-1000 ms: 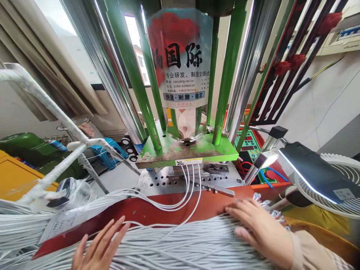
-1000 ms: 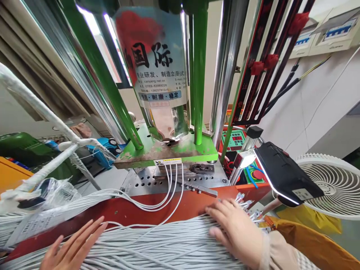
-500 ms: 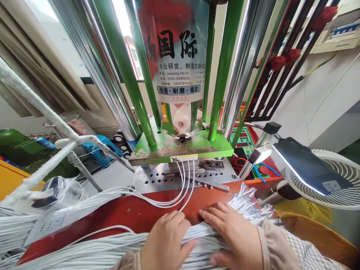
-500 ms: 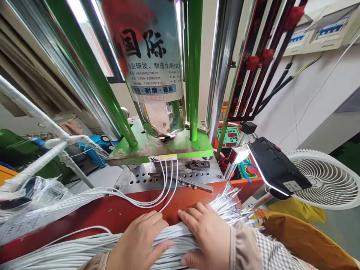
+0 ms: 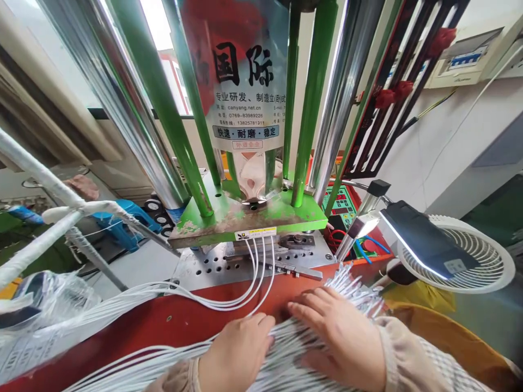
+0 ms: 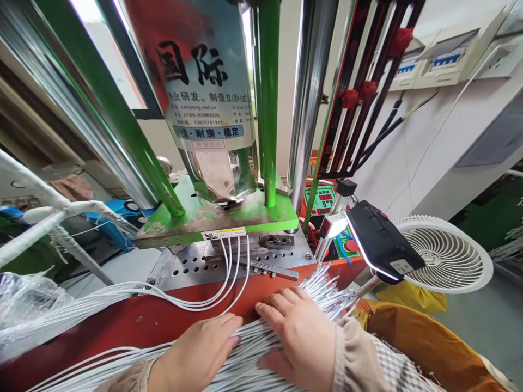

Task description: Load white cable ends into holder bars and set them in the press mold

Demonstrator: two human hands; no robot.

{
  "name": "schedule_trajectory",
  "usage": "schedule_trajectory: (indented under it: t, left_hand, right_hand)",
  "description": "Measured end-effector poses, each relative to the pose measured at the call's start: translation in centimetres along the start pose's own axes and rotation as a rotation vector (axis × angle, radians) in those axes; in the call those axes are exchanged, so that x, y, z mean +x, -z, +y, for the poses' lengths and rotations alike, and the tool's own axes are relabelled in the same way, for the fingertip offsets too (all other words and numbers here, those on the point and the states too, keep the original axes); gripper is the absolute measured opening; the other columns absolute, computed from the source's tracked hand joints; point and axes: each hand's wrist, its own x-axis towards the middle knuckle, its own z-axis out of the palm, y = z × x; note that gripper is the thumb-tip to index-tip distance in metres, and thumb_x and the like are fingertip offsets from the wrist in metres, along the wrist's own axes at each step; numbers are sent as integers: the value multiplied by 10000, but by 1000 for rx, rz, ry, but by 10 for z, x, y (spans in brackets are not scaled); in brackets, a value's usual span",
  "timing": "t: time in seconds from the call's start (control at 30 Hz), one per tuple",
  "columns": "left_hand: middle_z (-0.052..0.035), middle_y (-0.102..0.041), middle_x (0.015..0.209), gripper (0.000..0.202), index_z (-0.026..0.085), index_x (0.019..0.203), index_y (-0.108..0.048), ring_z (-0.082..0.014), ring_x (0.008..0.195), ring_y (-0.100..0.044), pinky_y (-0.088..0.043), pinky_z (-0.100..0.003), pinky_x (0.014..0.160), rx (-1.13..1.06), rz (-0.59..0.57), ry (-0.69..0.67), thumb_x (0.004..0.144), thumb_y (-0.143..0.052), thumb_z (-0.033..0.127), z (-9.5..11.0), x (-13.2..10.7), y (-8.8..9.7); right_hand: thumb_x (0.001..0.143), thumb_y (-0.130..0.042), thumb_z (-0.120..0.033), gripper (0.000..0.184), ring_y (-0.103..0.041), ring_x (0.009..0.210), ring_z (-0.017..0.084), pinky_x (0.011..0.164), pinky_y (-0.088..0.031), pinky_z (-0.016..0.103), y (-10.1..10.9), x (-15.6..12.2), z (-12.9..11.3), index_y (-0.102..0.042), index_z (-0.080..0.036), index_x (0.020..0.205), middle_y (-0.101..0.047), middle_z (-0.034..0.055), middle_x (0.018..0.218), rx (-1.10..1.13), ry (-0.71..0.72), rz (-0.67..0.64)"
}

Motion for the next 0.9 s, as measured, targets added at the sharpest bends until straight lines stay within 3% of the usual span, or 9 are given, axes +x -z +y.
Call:
schedule_trajectory:
  t: [0.1, 0.27, 0.37, 0.5, 0.63, 0.73, 0.8, 0.87, 0.9]
  left_hand:
    - [-53, -617, 955, 133, 223, 897, -621, -241, 918, -587, -469, -385, 820, 7, 164, 35, 851, -500, 194, -7, 1, 3]
    - [-39, -612, 870, 245, 238, 897, -654, -211, 871, -563, -425, -370, 846, -167, 210, 25, 905, -408, 237, -14, 4, 6]
    - [-25, -592, 833, 226, 199, 812, -643, -179, 820, -546, -420, -302, 783, -457, 199, 103, 882, -480, 340, -15, 7, 16]
    - [12, -554, 697, 319, 148, 724, -628, -110, 635, -462, -366, -223, 612, -911, -77, 146, 838, -526, 429, -18, 10, 31]
    - [4, -561, 633, 391, 120, 710, -657, -108, 589, -438, -353, -232, 595, -970, -100, 161, 815, -544, 479, -12, 8, 31]
    - [1, -533, 633, 404, 145, 651, -649, -138, 664, -460, -366, -254, 661, -736, 83, 155, 856, -494, 456, -2, 1, 33]
    - [-7, -528, 670, 394, 169, 622, -635, -157, 734, -475, -367, -258, 698, -585, 190, 99, 876, -472, 422, 4, -9, 41]
    - [-8, -538, 696, 357, 190, 648, -649, -158, 744, -475, -367, -250, 700, -564, 116, 32, 868, -494, 423, 9, -20, 53]
    - [1, -525, 677, 340, 199, 660, -658, -149, 711, -457, -361, -241, 675, -602, -2, 10, 854, -518, 441, 12, -25, 58]
  right_hand:
    - [792, -680, -388, 572, -567, 930, 236, 823, -423, 365, -14, 7, 13, -489, -229, 1307, -641, 59, 1088, -85, -3, -26]
    - [756, -729, -239, 155, -572, 903, 291, 811, -416, 435, 11, -16, 77, -700, -212, 907, -657, 71, 884, -326, -296, 36]
    - [787, -690, -224, 251, -540, 961, 314, 840, -399, 476, 28, -31, 69, -667, -205, 1036, -632, 109, 992, -270, -298, 144]
    - [888, -561, -328, 243, -556, 839, 210, 749, -443, 352, 12, -30, 12, -630, -233, 1101, -622, 73, 947, 390, -79, 213]
    - [784, -643, -546, 426, -441, 495, 82, 464, -327, 197, -40, -13, -27, -671, -157, 958, -518, -29, 592, 1321, -224, 34]
    - [700, -715, -561, 469, -359, 364, 38, 372, -209, 153, -69, 0, -33, -686, -118, 850, -452, -69, 422, 1778, -380, -83]
    - [726, -703, -529, 445, -334, 307, 40, 329, -194, 150, -70, 4, -27, -687, -116, 889, -481, -61, 381, 1939, -464, -62]
    - [749, -686, -531, 438, -269, 288, 43, 301, -196, 151, -59, 2, -14, -675, -135, 936, -456, -80, 365, 2075, -502, 61]
    - [745, -697, -530, 416, -215, 295, 42, 294, -186, 151, -50, -1, -6, -672, -149, 910, -403, -101, 352, 2125, -502, 175]
